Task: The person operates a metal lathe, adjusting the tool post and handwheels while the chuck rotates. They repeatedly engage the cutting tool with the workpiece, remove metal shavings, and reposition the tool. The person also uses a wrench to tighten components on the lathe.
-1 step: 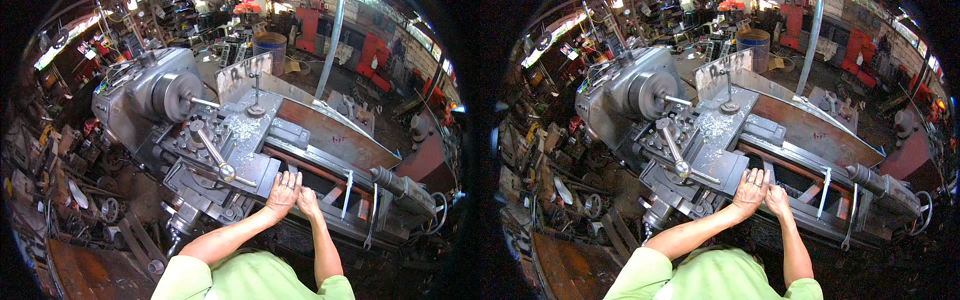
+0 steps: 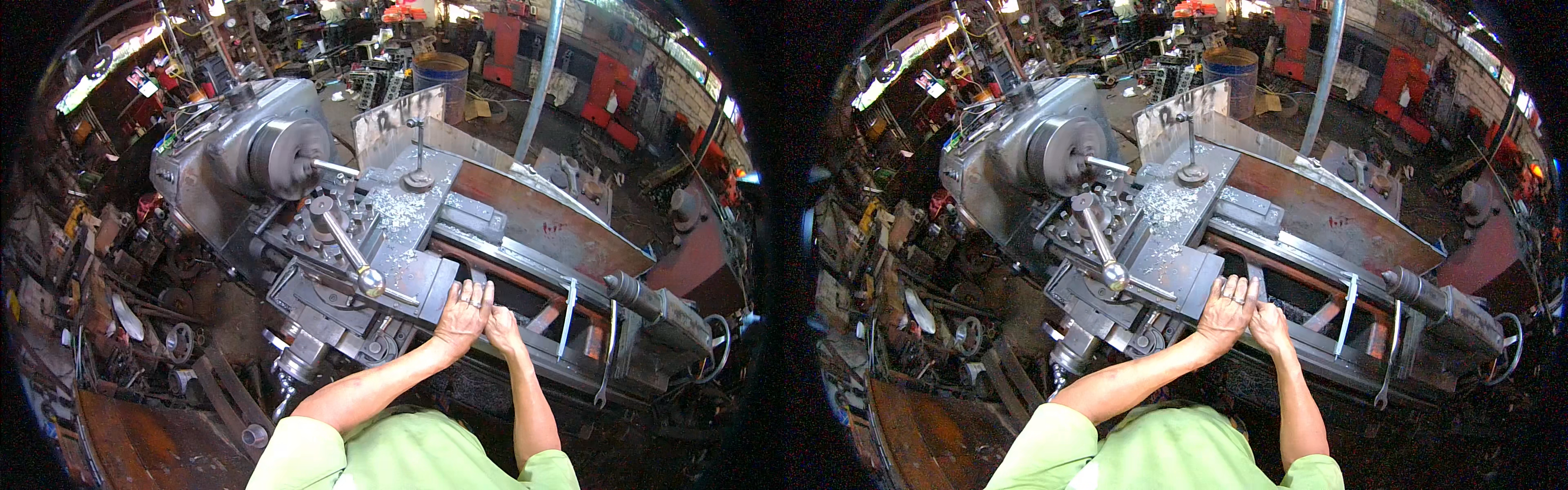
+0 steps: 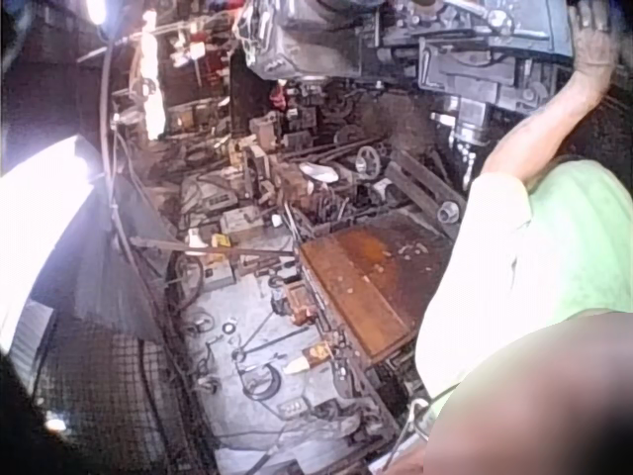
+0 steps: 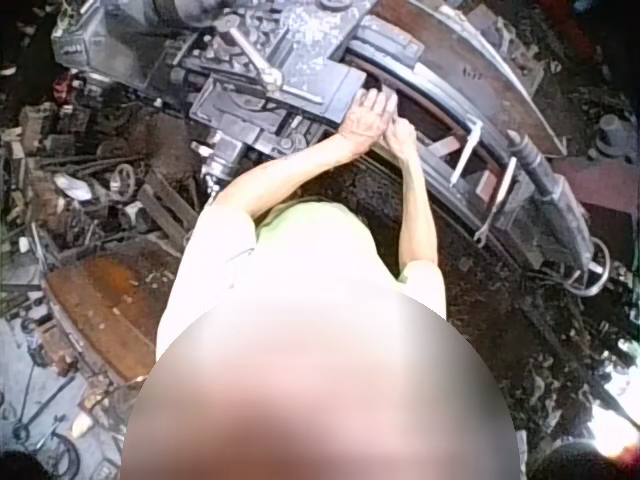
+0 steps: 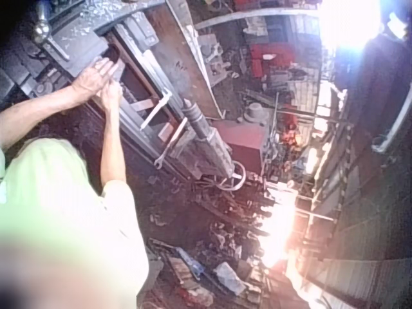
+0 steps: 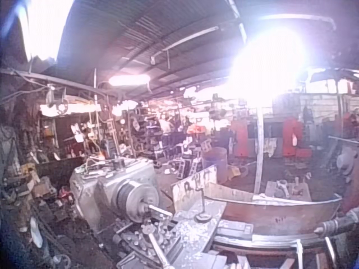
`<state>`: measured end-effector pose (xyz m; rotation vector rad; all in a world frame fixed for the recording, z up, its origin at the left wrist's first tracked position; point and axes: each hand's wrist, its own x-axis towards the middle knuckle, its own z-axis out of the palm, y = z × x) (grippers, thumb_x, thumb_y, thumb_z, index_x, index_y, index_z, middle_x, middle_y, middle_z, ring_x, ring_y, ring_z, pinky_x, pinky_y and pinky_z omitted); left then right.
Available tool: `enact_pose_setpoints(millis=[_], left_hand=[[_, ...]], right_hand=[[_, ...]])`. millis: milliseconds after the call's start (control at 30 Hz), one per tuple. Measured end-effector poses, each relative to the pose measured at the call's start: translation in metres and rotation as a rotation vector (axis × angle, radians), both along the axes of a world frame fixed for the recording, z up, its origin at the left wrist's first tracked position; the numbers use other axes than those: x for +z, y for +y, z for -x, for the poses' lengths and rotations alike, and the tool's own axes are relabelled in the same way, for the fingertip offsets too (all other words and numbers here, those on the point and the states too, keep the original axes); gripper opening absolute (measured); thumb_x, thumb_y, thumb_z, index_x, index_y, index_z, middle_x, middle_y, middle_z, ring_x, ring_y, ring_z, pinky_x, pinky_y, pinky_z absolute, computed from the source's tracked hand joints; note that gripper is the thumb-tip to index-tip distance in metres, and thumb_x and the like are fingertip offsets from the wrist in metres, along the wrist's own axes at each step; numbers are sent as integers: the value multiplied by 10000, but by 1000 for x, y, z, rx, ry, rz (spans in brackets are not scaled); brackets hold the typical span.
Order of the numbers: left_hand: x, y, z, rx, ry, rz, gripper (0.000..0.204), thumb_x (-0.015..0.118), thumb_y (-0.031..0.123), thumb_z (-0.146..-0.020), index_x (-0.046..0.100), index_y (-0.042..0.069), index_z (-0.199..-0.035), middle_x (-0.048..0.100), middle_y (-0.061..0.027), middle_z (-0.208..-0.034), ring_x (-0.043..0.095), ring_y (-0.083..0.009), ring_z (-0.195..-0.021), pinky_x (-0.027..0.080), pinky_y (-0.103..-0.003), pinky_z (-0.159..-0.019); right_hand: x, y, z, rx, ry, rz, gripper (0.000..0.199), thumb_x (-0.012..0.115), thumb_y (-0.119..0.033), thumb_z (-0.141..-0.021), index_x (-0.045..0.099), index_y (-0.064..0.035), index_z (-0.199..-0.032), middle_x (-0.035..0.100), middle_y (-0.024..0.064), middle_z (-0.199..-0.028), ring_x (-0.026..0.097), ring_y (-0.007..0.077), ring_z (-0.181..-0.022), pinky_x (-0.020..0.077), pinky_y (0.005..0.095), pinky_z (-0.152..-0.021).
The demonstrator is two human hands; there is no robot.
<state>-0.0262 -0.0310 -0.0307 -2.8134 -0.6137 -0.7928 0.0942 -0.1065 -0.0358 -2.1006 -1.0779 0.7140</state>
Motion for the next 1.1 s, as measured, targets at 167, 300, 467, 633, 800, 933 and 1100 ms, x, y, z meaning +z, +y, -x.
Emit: enact_pose_setpoints(millis=[167, 300, 467, 633, 800, 933, 1100], left_hand=[[7, 7, -5, -31, 12, 0, 544, 570, 160, -862, 477, -62, -1349, 614, -203, -1133, 586, -346, -1106, 402, -522, -1045], [10, 16, -8, -58, 49, 7, 552, 603, 146, -838, 490, -79, -1329, 618, -200, -1078, 595, -337, -1051, 412, -506, -1042], [13, 20, -12, -71, 93, 34, 592, 655, 136, -793, 504, -85, -1321, 624, -193, -1058, 596, -331, -1041, 420, -496, -1044], [20, 22, -12, -94, 210, 67, 656, 714, 161, -741, 512, -91, -1312, 634, -184, -1060, 601, -328, -1054, 422, -497, -1050], [31, 29, -14, -122, 375, 112, 791, 787, 206, -680, 479, -101, -1341, 642, -196, -1120, 599, -331, -1104, 412, -503, -1065], [40, 36, -20, -153, 505, 215, 852, 815, 220, -636, 470, -104, -1345, 643, -217, -1176, 595, -342, -1155, 407, -503, -1073], [54, 43, -25, -186, 601, 320, 829, 827, 251, -603, 517, -85, -1294, 660, -217, -1161, 622, -352, -1136, 444, -489, -1042]], right_hand=[[6, 0, -1, -15, 112, 35, 498, 523, -411, -973, 706, 52, -979, 698, 267, -810, 719, 329, -795, 523, 435, -728], [0, 7, -5, -29, 153, 0, 486, 514, -386, -979, 702, 63, -980, 693, 257, -782, 700, 294, -744, 520, 432, -708], [-3, 6, 1, -39, 150, -173, 432, 496, -330, -1002, 679, 48, -1106, 713, 260, -904, 718, 310, -851, 525, 416, -768], [11, -18, 15, -22, -132, -330, 427, 605, -133, -903, 587, 2, -1308, 663, 264, -1113, 675, 382, -1008, 527, 414, -851], [22, -31, 24, 95, -558, -480, 602, 722, -29, -726, 568, 38, -1304, 579, 232, -1285, 589, 426, -1137, 490, 466, -960], [21, -34, 22, 190, -719, -324, 643, 758, -47, -666, 593, -16, -1287, 531, 164, -1395, 552, 338, -1183, 464, 459, -914], [1, -16, 28, 69, -831, -390, 552, 746, -54, -665, 629, -2, -1202, 580, 152, -1322, 570, 326, -1118, 458, 460, -860]])
